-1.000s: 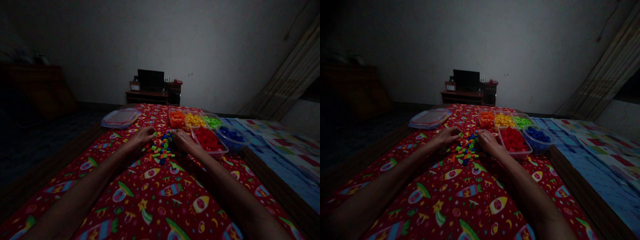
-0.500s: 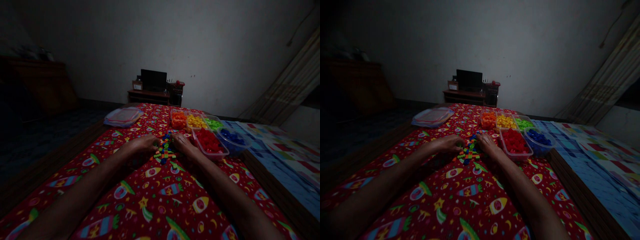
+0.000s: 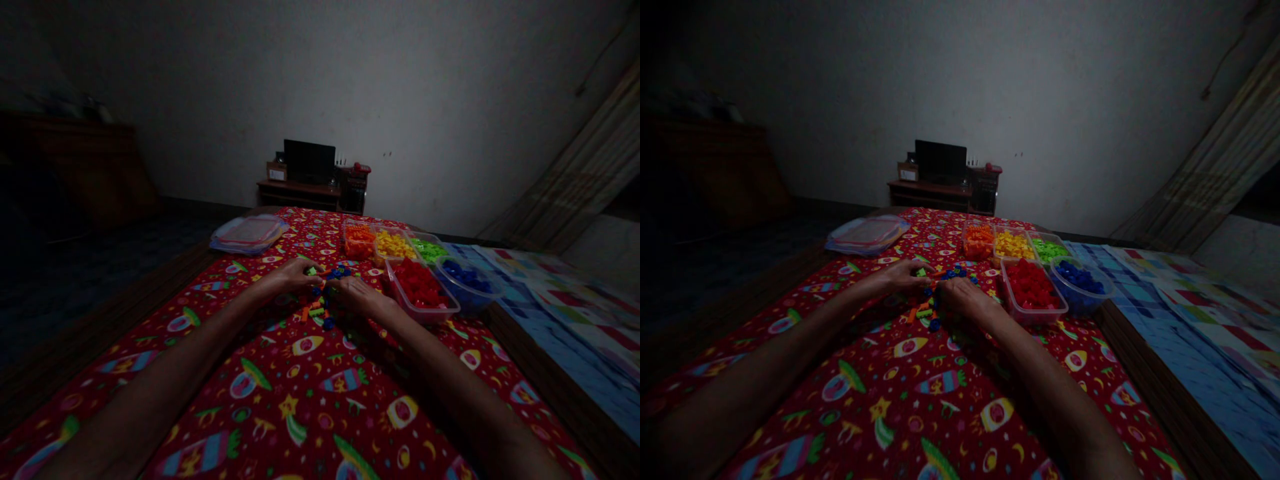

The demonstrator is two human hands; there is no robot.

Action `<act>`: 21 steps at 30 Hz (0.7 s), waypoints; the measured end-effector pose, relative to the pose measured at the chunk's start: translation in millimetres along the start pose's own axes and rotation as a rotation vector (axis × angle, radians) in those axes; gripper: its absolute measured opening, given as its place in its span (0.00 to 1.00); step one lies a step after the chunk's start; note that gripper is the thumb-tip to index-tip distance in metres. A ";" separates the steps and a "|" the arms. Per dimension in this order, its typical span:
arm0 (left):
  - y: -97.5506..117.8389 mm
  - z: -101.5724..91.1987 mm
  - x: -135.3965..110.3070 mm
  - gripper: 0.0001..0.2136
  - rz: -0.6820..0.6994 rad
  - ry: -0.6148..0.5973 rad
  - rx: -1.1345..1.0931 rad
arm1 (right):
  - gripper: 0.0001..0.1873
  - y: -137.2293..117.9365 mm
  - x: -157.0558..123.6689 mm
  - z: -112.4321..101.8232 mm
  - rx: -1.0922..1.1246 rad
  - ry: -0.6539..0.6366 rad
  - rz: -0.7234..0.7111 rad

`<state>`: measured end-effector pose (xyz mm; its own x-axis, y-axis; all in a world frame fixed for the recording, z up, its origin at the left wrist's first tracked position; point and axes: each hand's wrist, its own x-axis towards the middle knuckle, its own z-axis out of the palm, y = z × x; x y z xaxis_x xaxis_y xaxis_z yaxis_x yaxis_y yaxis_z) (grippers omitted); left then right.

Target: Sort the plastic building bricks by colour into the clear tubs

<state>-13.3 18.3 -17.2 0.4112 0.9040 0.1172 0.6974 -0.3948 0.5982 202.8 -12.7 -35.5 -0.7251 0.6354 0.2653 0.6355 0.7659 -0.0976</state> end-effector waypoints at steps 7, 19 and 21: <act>-9.0 11.4 7.5 0.29 0.017 0.004 -0.163 | 0.04 14.0 -4.2 32.5 0.082 0.168 0.020; 9.8 19.2 -2.9 0.28 -0.077 -0.049 -0.330 | 0.09 -6.6 17.4 6.0 0.271 0.123 0.347; 12.7 17.7 -3.8 0.28 -0.068 -0.012 -0.368 | 0.09 -5.1 20.3 -4.5 0.479 0.140 0.434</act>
<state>4.4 7.0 -24.1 0.3796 0.9232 0.0593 0.4669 -0.2466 0.8492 186.0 -4.2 -25.3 -0.3676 0.9023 0.2252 0.6507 0.4226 -0.6309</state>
